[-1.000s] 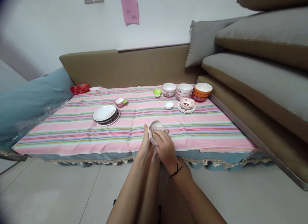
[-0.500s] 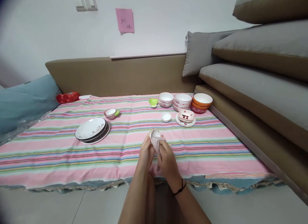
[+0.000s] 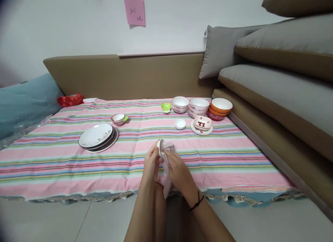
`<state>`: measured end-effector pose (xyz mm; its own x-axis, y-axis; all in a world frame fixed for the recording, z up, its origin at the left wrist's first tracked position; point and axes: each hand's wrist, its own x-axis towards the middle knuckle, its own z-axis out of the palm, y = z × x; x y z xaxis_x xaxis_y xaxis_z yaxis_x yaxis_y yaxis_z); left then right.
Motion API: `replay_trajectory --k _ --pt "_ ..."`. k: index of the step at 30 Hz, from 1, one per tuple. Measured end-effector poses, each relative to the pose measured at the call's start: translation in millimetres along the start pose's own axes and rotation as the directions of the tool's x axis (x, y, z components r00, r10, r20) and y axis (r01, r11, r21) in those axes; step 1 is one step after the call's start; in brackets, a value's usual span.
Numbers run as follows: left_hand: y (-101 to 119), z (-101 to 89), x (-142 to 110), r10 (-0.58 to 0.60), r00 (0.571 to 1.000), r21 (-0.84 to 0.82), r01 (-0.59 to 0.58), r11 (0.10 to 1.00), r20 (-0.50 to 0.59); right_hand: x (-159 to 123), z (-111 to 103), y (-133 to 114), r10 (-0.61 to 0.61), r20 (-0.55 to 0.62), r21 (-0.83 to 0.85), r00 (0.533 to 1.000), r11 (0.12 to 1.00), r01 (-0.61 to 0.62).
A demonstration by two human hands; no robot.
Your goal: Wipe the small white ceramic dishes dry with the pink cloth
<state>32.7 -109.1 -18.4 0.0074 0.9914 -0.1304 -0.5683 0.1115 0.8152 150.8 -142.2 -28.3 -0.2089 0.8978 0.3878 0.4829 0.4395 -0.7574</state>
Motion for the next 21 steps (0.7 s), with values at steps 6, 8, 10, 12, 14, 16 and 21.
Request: replay_trajectory --k 6,8,10,12,14,16,21 --pt "6.2 -4.2 -3.7 -0.022 0.999 -0.091 0.026 0.995 0.046 2.6 -1.0 -10.2 -0.011 0.032 0.09 0.999 0.996 0.008" --pt "7.1 -5.1 -4.2 -0.043 0.998 -0.145 0.05 0.988 0.047 2.6 0.6 -12.5 -0.032 0.057 0.068 0.998 0.997 0.028" --pt "6.1 -6.6 -3.9 -0.077 0.997 -0.161 0.078 0.984 0.008 3.7 3.7 -8.3 -0.11 0.066 -0.084 0.992 0.99 0.116" --pt "4.7 -8.7 -3.2 -0.103 0.994 -0.134 0.097 0.986 -0.038 5.9 7.0 0.3 -0.201 0.066 -0.29 0.977 0.934 0.211" --pt "5.0 -11.4 -3.2 -0.115 0.992 -0.09 0.11 0.99 -0.046 8.6 8.8 8.0 -0.267 0.056 -0.399 0.962 0.877 0.267" --pt "7.6 -14.4 -4.1 -0.134 0.991 -0.053 0.134 0.99 0.008 11.1 8.2 10.1 -0.305 0.012 -0.384 0.952 0.878 0.286" --pt "16.2 -22.6 -7.6 -0.083 0.979 0.048 0.076 0.996 0.186 15.7 3.5 -7.4 -0.151 -0.152 -0.214 0.977 0.97 0.116"
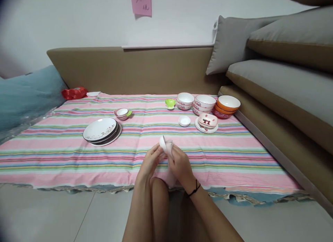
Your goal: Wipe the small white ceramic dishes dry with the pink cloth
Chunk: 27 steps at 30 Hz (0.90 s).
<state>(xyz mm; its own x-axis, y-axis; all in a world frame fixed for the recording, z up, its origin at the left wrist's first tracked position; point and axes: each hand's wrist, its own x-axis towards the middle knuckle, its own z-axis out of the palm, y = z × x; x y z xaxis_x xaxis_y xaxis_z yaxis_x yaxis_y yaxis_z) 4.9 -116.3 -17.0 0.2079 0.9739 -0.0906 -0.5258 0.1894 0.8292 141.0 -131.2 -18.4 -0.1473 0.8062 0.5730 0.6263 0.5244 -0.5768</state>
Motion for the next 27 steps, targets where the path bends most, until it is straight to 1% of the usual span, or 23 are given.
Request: replay_trajectory --k 3,5,8,11,13,16,19,21,24,27 --pt "1.2 -4.3 -1.0 0.073 0.997 0.007 -0.073 0.997 -0.034 2.5 -1.1 -8.9 0.025 0.021 0.034 0.999 0.999 -0.026" --pt "0.8 -6.0 -0.6 0.069 0.997 -0.032 -0.07 0.997 -0.042 2.8 -0.2 -11.2 0.011 0.052 0.067 0.999 0.998 -0.015" --pt "-0.6 -6.5 0.8 0.037 0.999 -0.124 -0.041 0.991 -0.039 2.6 0.8 -11.7 -0.035 0.073 0.116 0.997 0.993 0.027" --pt "-2.6 -6.1 2.3 0.045 0.998 -0.22 -0.054 0.974 -0.045 3.2 -0.7 -11.9 -0.093 0.07 0.119 0.993 0.989 0.084" --pt "-3.3 -5.8 2.7 0.056 0.997 -0.273 -0.068 0.96 -0.053 4.0 -2.6 -12.4 -0.143 0.108 0.124 0.984 0.984 0.129" --pt "-1.5 -4.1 1.7 0.082 0.996 -0.317 -0.087 0.945 -0.028 4.7 -4.4 -14.2 -0.187 0.158 0.12 0.969 0.978 0.17" --pt "2.2 -0.8 0.2 0.149 0.989 -0.317 -0.144 0.937 -0.01 4.2 -4.5 -18.0 -0.168 0.136 0.055 0.976 0.985 0.162" --pt "3.7 1.1 -0.4 0.176 0.984 -0.316 -0.163 0.935 0.011 3.8 -4.6 -21.3 -0.157 0.118 0.046 0.981 0.987 0.153" --pt "3.5 1.8 -0.9 0.172 0.983 -0.335 -0.142 0.931 0.064 4.0 -6.5 -25.4 -0.169 0.123 0.087 0.978 0.983 0.159" --pt "2.8 1.4 -1.9 0.163 0.983 -0.357 -0.123 0.926 0.083 4.7 -10.2 -26.3 -0.186 0.154 0.162 0.97 0.974 0.161"
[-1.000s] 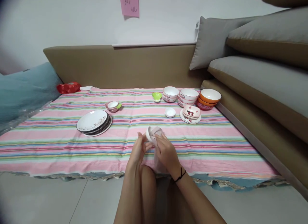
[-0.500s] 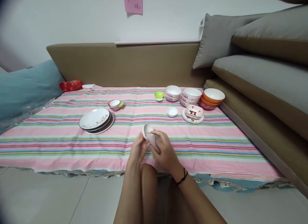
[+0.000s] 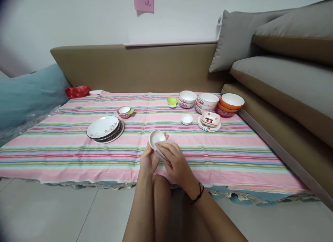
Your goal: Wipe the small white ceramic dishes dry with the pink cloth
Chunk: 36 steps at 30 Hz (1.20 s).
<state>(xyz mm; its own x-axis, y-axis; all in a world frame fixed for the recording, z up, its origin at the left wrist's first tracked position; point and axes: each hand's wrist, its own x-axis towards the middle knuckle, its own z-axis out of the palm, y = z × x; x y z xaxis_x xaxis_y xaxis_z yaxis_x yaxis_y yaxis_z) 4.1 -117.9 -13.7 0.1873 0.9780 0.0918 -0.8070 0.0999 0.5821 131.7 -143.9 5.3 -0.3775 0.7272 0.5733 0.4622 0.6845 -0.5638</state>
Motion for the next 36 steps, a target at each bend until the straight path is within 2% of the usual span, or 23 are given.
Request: replay_trajectory --k 3,8,11,15,19,23,25,31,36 --pt "0.4 1.8 -1.1 -0.013 1.0 -0.001 0.013 1.0 -0.015 0.0 -3.8 0.6 -0.002 0.011 0.021 1.0 1.0 0.002" --pt "-0.6 7.4 -0.2 -0.065 0.991 0.001 0.065 0.998 -0.118 0.3 -6.1 -0.2 -0.051 0.006 -0.131 0.999 0.99 0.052" --pt "-1.0 7.9 0.7 -0.053 0.988 0.018 0.056 0.998 -0.148 -2.0 -3.1 -0.2 -0.069 -0.028 -0.134 0.997 0.989 0.065" --pt "-0.3 6.0 0.6 -0.026 0.995 0.031 0.029 0.999 -0.092 -5.9 1.5 0.8 0.02 -0.05 -0.124 0.999 0.992 -0.026" --pt "-1.9 5.0 0.4 -0.021 0.998 0.037 0.024 0.999 -0.064 -6.1 2.5 -3.3 0.046 -0.009 -0.052 0.999 0.998 -0.047" --pt "-5.2 6.0 0.2 0.005 0.997 0.062 0.0 0.998 -0.072 -8.4 6.9 -10.1 0.177 -0.113 0.092 0.978 0.982 -0.167" --pt "-5.6 7.4 -0.3 -0.017 0.996 0.056 0.021 0.998 -0.085 -10.3 9.8 -11.7 0.196 -0.143 0.082 0.97 0.979 -0.186" --pt "-3.7 11.1 -1.1 -0.04 0.995 0.064 0.046 0.997 -0.09 -10.3 10.7 -6.7 0.006 -0.081 -0.048 0.997 0.999 -0.009" --pt "-5.8 10.5 -1.2 -0.006 0.998 0.061 0.01 0.998 -0.066 -11.8 6.6 -0.9 -0.057 -0.08 -0.107 0.995 0.993 0.048"
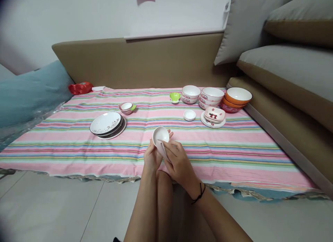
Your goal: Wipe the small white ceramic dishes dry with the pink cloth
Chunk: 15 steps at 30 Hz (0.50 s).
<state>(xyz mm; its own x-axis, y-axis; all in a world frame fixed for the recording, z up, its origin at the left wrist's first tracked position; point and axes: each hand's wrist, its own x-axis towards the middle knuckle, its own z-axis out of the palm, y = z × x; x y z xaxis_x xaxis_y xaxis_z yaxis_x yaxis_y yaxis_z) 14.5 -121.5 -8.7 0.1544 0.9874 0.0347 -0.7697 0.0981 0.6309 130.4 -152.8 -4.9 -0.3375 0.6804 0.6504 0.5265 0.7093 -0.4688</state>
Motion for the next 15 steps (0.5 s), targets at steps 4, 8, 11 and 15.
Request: replay_trajectory --k 4,8,11,15 --pt "-0.2 -1.7 -2.4 0.05 0.999 -0.009 -0.05 0.999 0.013 -0.2 -4.2 0.2 0.038 0.045 -0.091 0.998 0.995 -0.033" --pt "2.3 -0.1 -5.1 0.06 0.998 0.057 -0.061 0.997 0.028 2.1 -5.5 -2.0 0.212 0.084 0.016 0.974 0.977 -0.214" --pt "3.8 3.6 -5.4 0.088 0.996 0.102 -0.09 0.991 0.028 2.1 -2.3 -3.1 0.353 0.087 0.289 0.931 0.886 -0.363" --pt "1.2 4.2 -3.4 0.053 0.998 0.117 -0.056 0.992 0.027 -0.2 0.4 -1.1 0.396 0.03 0.307 0.918 0.87 -0.385"
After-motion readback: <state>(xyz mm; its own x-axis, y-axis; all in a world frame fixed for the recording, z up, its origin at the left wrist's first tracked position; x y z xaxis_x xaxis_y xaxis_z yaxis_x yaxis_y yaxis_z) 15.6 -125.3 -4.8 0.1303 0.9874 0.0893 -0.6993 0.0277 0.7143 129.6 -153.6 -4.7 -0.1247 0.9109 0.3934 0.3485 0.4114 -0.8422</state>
